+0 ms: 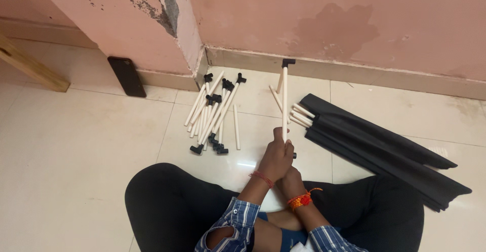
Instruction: The person sits on the floor and assembles a small furniture frame using white plastic rods and black connectors. They connect the rods into a rectangular frame and then attach a black fabric panel to the structure.
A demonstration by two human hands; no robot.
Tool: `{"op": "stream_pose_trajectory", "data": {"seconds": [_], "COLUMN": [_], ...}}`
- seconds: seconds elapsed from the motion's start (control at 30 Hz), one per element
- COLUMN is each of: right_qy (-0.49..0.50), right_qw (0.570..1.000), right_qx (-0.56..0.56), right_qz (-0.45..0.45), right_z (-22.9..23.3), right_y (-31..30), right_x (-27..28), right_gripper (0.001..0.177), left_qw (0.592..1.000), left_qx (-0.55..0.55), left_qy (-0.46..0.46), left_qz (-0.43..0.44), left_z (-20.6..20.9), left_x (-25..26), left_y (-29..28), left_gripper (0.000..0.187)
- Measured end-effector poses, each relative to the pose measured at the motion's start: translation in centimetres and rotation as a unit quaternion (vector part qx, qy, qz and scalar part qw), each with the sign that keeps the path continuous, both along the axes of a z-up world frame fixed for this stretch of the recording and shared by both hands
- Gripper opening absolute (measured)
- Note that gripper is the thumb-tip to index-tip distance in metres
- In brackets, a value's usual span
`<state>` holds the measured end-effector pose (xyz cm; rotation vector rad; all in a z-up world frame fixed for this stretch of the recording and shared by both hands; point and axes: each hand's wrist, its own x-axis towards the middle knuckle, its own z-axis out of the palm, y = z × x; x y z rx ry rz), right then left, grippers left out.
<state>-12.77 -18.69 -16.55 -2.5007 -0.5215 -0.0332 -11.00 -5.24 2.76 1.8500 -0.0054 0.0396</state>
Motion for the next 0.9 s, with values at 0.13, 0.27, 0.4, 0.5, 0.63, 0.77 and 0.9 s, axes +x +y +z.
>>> {"op": "stream_pose_trajectory", "data": {"seconds": [0.13,0.27,0.4,0.5,0.63,0.77,0.9], "right_qy": [0.009,0.090,0.140,0.144,-0.098,0.002,-0.013], "right_qw": [1.000,0.995,0.984,0.985,0.994,0.977,0.971], "right_qx": [0.001,0.031,0.113,0.088,-0.046,-0.128,-0.096], "right_qz": [-0.012,-0.017,-0.002,-0.030,-0.030,-0.168,-0.220], "right_z": [1.6,5.6,10.4,13.2,15.1,15.6,14.1], "right_y": [0.3,0.7,0.4,-2.5,-10.4,-17.8,-19.1], "right_x": [0.0,-0.6,-1.3,0.5,5.1,7.0,7.2], "right_gripper": [0.018,0.019,0.058,0.088,0.072,0.081,0.079], "left_qw": [1.000,0.999,0.998,0.996,0.997,0.991,0.992], "left_qx": [0.011,0.017,-0.009,0.014,0.039,0.074,0.003], "left_qy": [0.000,0.021,0.054,0.089,0.052,0.034,-0.020], "left_qz": [0.004,-0.025,-0.032,-0.015,-0.029,-0.109,-0.126], "left_z": [0.2,0.9,2.3,3.3,3.9,4.4,4.3], "left_x": [0.1,-0.1,-0.2,0.2,0.5,0.8,-0.2], "left_y": [-0.2,0.0,1.1,1.8,3.2,5.8,5.7], "left_gripper": [0.035,0.038,0.061,0.080,0.101,0.117,0.107]}}
